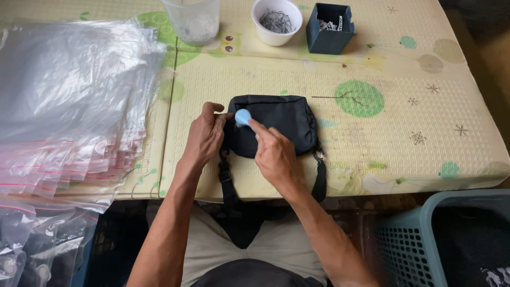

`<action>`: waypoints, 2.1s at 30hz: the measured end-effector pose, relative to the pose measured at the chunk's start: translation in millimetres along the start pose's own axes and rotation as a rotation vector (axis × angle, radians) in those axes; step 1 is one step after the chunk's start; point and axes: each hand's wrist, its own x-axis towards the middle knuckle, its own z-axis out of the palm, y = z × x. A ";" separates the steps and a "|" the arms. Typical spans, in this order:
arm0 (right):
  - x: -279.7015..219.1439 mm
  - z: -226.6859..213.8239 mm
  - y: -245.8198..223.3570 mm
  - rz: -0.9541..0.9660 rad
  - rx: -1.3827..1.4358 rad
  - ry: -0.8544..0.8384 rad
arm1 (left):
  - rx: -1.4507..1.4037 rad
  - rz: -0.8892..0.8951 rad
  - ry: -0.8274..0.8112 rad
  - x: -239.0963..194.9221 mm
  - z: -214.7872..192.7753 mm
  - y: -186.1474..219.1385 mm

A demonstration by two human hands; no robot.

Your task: The person attaches a chain and a decorative tag to a small black bag, then places the bag into a clear plastic bag and seals it. The person repeats the process with a second bag, brushing it before packaging.

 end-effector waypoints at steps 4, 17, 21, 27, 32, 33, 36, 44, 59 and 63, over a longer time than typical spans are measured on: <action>11.2 7.6 -11.5 0.069 0.063 0.007 | 0.028 0.000 -0.006 -0.5 0.2 0.4; -86.8 -78.4 22.0 0.322 -0.150 0.153 | 0.238 0.036 -0.027 -7.6 16.8 -4.8; -57.4 -51.9 -12.5 0.145 0.001 0.158 | 0.225 0.080 0.074 -13.2 22.5 -9.3; 11.1 17.0 21.6 0.081 -0.219 -0.060 | 0.344 0.132 0.113 -14.5 29.1 -14.2; 22.7 -41.5 46.7 0.283 -0.388 -0.015 | 0.379 0.126 0.159 -13.4 34.4 -13.2; 22.7 -54.2 51.1 0.367 -0.385 0.055 | 0.399 0.103 0.167 -13.5 36.1 -12.4; 25.7 -71.7 69.2 0.260 -0.262 0.195 | 0.459 0.101 0.179 -15.2 38.6 -12.0; 29.2 -48.9 77.6 0.184 -0.356 -0.047 | 0.537 0.222 0.217 -15.6 46.1 -23.0; -111.5 -65.9 -0.5 0.171 0.248 0.134 | 0.541 0.289 0.177 -11.8 50.5 -29.5; -102.9 -56.7 37.9 0.411 -0.083 0.336 | 0.546 0.273 0.198 -9.6 54.0 -35.0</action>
